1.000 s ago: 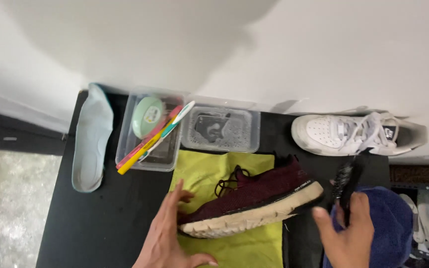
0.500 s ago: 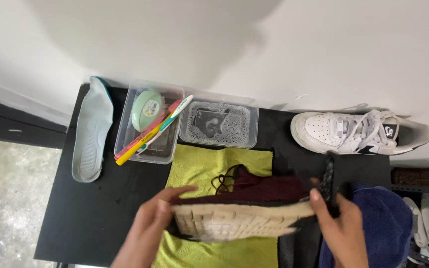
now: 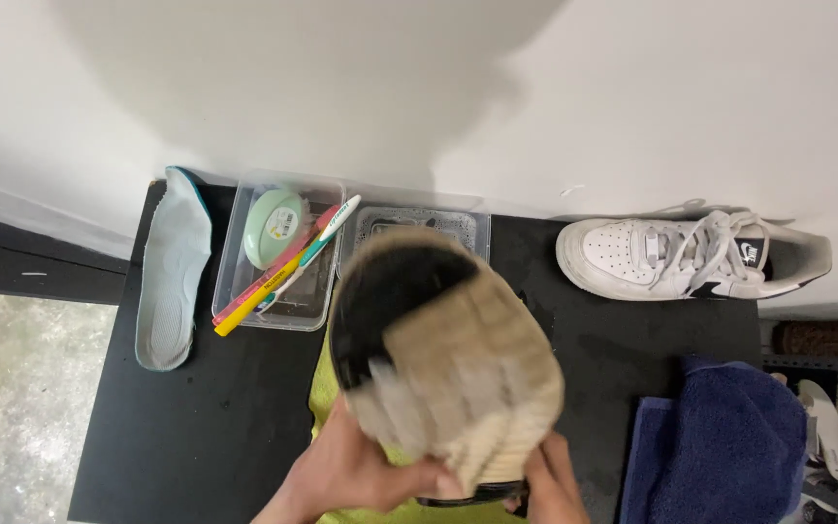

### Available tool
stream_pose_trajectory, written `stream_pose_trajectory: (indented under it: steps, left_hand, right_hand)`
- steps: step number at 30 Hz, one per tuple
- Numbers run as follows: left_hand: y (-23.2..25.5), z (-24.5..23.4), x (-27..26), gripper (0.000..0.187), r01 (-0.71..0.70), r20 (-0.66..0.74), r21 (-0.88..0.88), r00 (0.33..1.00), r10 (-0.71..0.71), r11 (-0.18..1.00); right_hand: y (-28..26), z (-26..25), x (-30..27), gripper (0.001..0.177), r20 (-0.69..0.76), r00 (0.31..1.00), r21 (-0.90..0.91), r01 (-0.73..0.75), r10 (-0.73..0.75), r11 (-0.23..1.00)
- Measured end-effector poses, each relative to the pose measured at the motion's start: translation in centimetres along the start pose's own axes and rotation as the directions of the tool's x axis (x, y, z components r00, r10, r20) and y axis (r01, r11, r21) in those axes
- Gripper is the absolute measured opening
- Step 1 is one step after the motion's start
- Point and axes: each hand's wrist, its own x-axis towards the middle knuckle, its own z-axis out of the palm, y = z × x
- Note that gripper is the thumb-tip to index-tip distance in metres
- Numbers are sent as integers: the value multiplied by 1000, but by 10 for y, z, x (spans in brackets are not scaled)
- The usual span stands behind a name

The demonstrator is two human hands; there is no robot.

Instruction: Scrubbing the sole of a sneaker with a brush and soapy water to remove dirt.

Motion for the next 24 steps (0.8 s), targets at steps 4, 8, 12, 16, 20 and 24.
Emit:
stream_pose_trajectory:
  steps: [4,8,12,16,20,24]
  left_hand:
    - [-6,6,6,63,32,-144,43,989,-26,999]
    - [12,2,10,92,136,-204,-75,968,-148,988]
    - [32,-3,22,98,-5,-217,4,976,5,1000]
    - [63,-13,45,100,187,107,332,966,-234,924]
    - [58,-8,55,84,252,282,574,832,-478,779]
    - [50,-1,58,81,102,342,640,850,-401,762]
  right_hand:
    - [27,-2,12,36,108,993,173,-74,56,982]
    - [55,-5,46,93,192,969,429,-227,157,874]
    - [53,0,37,91,283,957,563,-219,63,797]
    - [68,-37,83,59,254,748,537,419,-614,732]
    - [32,-48,34,56,-96,798,294,594,-595,749]
    - [-15,-40,-10,34,78,312,41,948,-947,316]
